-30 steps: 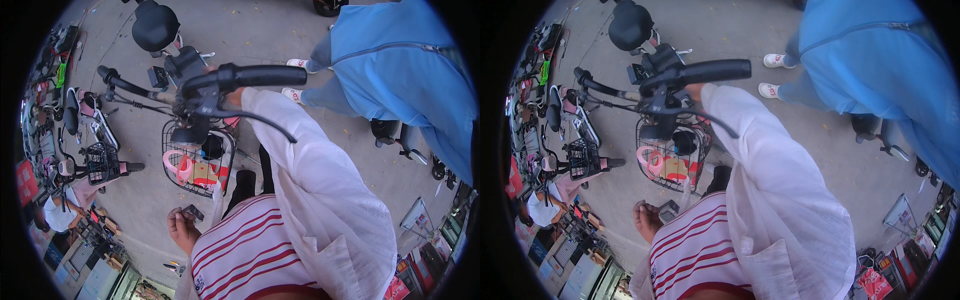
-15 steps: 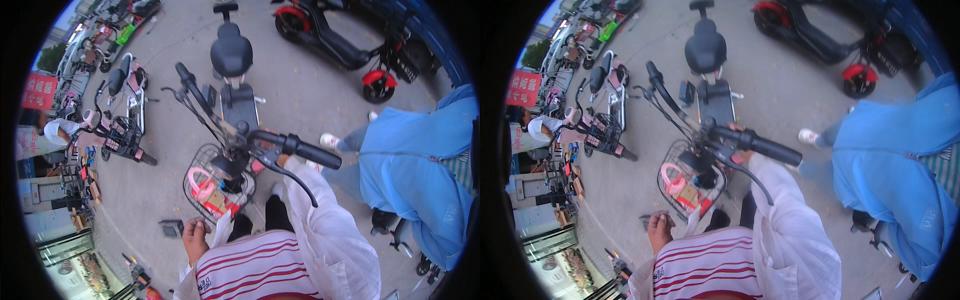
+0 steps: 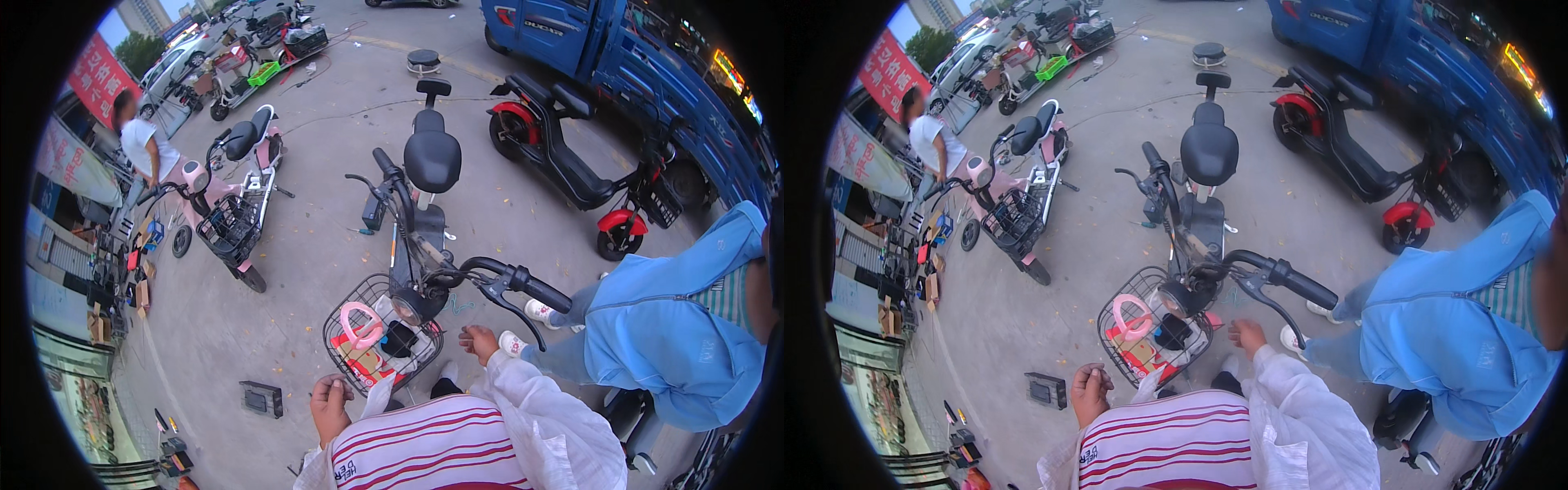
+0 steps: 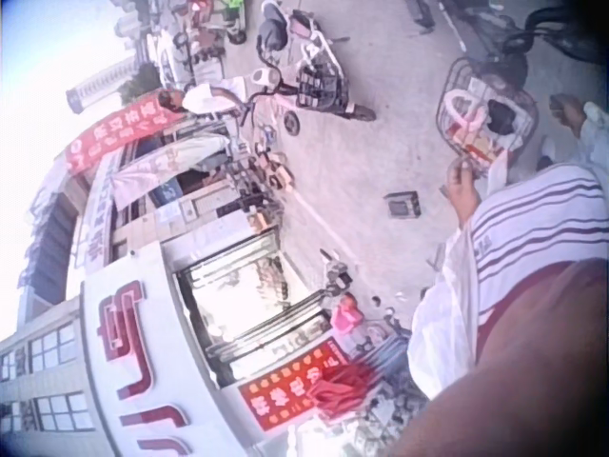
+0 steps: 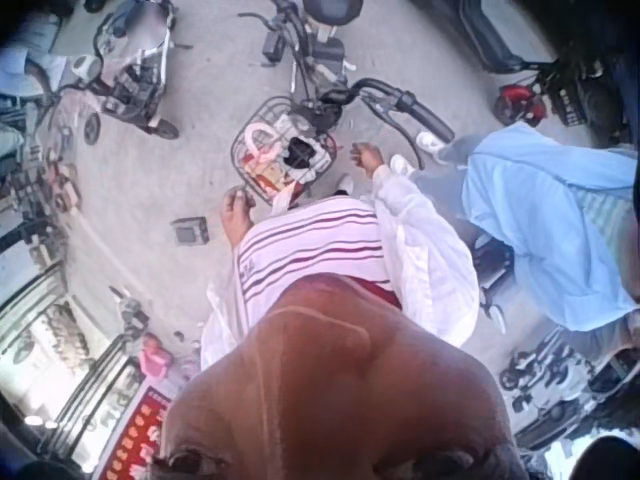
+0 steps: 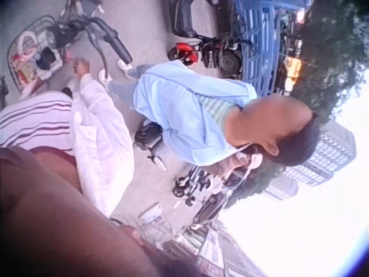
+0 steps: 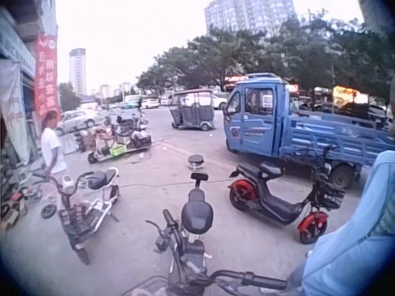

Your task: The person uses a screwdriver to remove screws from the electric bicycle's handlebar control unit. They detach the unit, briefly inspect the exposed wiring, and then reattach the unit, securing it with screws.

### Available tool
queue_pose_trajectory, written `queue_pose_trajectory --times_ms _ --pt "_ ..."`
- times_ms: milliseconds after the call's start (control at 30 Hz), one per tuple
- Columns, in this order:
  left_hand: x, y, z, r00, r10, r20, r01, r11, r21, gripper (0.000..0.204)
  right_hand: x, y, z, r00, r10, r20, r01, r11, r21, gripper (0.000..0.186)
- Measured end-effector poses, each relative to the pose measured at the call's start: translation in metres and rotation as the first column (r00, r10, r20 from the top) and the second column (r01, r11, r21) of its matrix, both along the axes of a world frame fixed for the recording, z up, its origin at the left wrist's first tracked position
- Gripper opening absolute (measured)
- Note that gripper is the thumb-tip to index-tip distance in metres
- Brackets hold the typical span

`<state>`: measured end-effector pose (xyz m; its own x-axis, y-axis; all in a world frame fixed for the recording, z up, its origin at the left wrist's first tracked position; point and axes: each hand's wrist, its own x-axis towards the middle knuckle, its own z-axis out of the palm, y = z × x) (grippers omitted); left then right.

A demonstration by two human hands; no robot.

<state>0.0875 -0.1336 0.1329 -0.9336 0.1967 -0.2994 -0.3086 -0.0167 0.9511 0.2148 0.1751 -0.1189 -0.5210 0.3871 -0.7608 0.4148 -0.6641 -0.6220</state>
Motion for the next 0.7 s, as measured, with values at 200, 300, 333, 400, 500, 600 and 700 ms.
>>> queue_pose_trajectory --times_ms 200,300,333,400,500,600,700 --pt "-0.003 -0.021 0.008 0.999 0.036 -0.015 -0.036 0.999 -0.002 0.019 -0.011 -0.033 0.008 0.987 0.159 0.021 -0.16 0.987 0.026 0.029" --pt "0.001 -0.041 0.008 0.998 0.059 -0.027 -0.058 0.998 0.02 0.019 -0.026 -0.049 0.017 0.974 0.224 0.015 -0.225 0.974 0.03 0.027" --pt "0.005 -0.048 0.01 0.997 0.073 -0.021 -0.073 0.997 0.022 0.02 -0.027 -0.055 0.017 0.97 0.243 0.027 -0.244 0.969 0.039 0.027" --pt "0.005 -0.057 0.018 0.995 0.104 -0.007 -0.105 0.991 -0.079 0.022 -0.026 -0.063 0.012 0.953 0.302 0.035 -0.304 0.95 0.076 0.026" --pt "0.001 -0.083 0.013 0.99 0.142 -0.005 -0.142 0.99 -0.017 0.022 -0.036 -0.079 0.007 0.915 0.399 0.053 -0.403 0.908 0.119 0.025" --pt "0.006 -0.127 0.005 0.973 0.23 0.01 -0.23 0.972 0.055 0.02 -0.051 -0.119 0.024 0.874 0.484 0.047 -0.486 0.868 0.098 0.029" --pt "0.013 -0.168 0.007 0.938 0.348 -0.008 -0.347 0.937 0.036 0.019 -0.072 -0.156 0.049 0.8 0.599 0.03 -0.598 0.792 0.122 0.03"
